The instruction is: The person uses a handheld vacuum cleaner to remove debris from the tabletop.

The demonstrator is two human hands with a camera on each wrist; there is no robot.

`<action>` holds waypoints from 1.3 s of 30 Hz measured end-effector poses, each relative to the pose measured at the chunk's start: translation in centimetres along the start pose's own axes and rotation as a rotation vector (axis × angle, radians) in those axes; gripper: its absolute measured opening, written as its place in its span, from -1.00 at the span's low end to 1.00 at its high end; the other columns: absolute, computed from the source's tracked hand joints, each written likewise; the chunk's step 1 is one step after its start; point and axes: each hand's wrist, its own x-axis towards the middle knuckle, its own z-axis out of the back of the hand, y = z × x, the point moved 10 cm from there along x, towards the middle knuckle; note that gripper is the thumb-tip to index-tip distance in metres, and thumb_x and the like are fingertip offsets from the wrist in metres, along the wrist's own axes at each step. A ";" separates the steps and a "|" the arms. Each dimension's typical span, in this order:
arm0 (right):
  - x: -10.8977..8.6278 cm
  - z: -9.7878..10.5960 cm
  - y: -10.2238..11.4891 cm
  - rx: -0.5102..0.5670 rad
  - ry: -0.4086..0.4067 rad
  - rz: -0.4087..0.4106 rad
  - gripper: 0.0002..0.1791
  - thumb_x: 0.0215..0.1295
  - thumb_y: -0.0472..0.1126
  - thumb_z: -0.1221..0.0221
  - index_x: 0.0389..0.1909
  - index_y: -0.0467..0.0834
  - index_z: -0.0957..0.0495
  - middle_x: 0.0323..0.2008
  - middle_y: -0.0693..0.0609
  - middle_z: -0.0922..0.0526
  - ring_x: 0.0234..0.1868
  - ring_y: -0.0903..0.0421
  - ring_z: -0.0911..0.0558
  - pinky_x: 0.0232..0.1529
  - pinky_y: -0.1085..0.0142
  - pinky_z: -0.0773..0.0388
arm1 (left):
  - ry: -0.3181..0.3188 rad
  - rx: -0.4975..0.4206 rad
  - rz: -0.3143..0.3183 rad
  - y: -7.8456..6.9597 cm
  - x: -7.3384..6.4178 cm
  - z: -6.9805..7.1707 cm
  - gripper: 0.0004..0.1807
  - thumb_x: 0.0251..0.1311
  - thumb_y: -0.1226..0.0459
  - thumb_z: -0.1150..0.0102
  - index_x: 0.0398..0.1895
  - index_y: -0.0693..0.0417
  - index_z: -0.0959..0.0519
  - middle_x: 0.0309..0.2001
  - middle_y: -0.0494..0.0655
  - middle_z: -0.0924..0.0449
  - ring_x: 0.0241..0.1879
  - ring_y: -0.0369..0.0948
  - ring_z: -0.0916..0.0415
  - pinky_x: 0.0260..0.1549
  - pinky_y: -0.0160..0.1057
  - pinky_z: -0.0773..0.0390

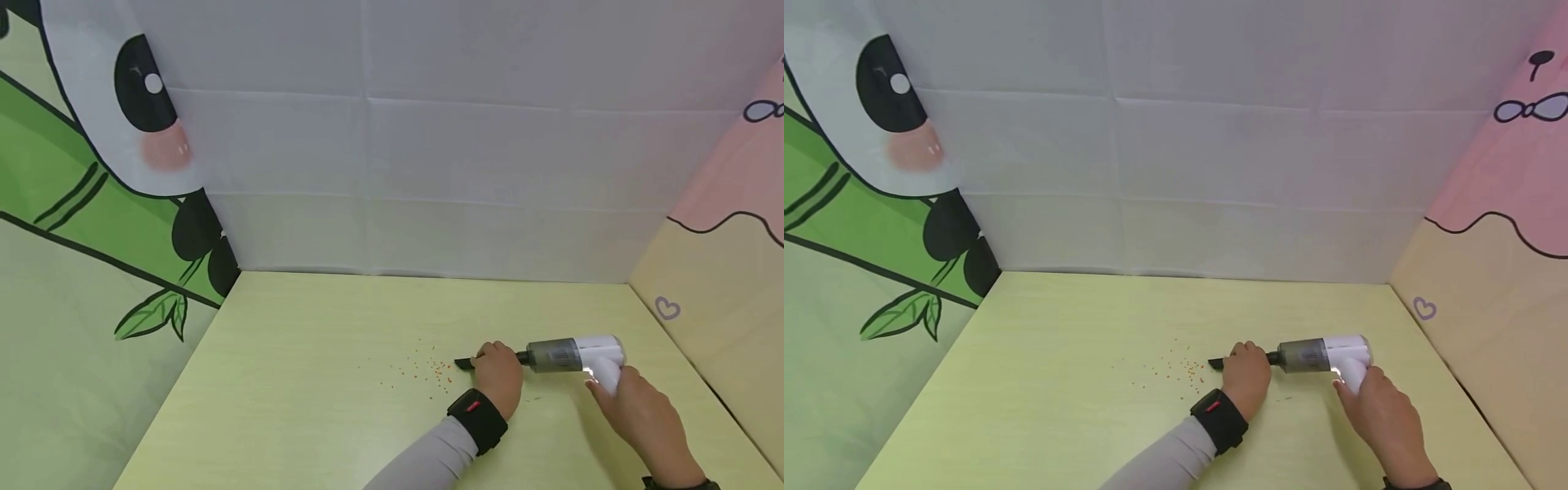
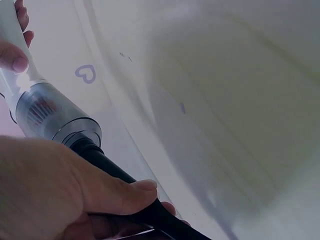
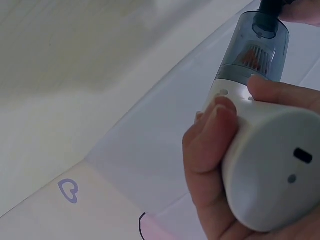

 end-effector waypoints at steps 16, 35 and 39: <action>-0.5 0.5 -0.3 -0.007 0.000 0.016 -0.34 0.27 0.22 -0.03 -0.38 -0.40 -0.29 -0.65 -0.06 -0.36 -0.67 0.04 -0.34 -0.76 0.24 -0.22 | -0.035 0.051 -0.018 -0.1 -1.3 1.1 -0.66 0.24 -0.03 -0.09 -0.02 -0.10 -0.52 -0.24 -0.06 -0.51 -0.22 -0.13 -0.49 -0.23 -0.25 -0.65; -1.8 0.1 0.3 -0.016 0.037 0.006 -0.33 0.27 0.27 0.00 -0.37 -0.37 -0.29 -0.65 -0.04 -0.34 -0.67 0.04 -0.32 -0.74 0.24 -0.20 | -0.070 0.069 -0.026 0.7 -3.5 1.6 -0.65 0.18 -0.04 -0.15 -0.09 -0.06 -0.56 -0.31 -0.05 -0.51 -0.28 -0.13 -0.50 -0.30 -0.26 -0.66; -2.1 0.4 0.7 -0.014 0.037 0.018 -0.34 0.27 0.26 -0.01 -0.37 -0.36 -0.29 -0.65 -0.04 -0.34 -0.66 0.05 -0.32 -0.74 0.25 -0.20 | -0.064 0.065 -0.030 0.9 -3.8 1.5 -0.66 0.18 -0.02 -0.15 -0.10 -0.05 -0.56 -0.32 -0.04 -0.51 -0.28 -0.13 -0.51 -0.30 -0.25 -0.66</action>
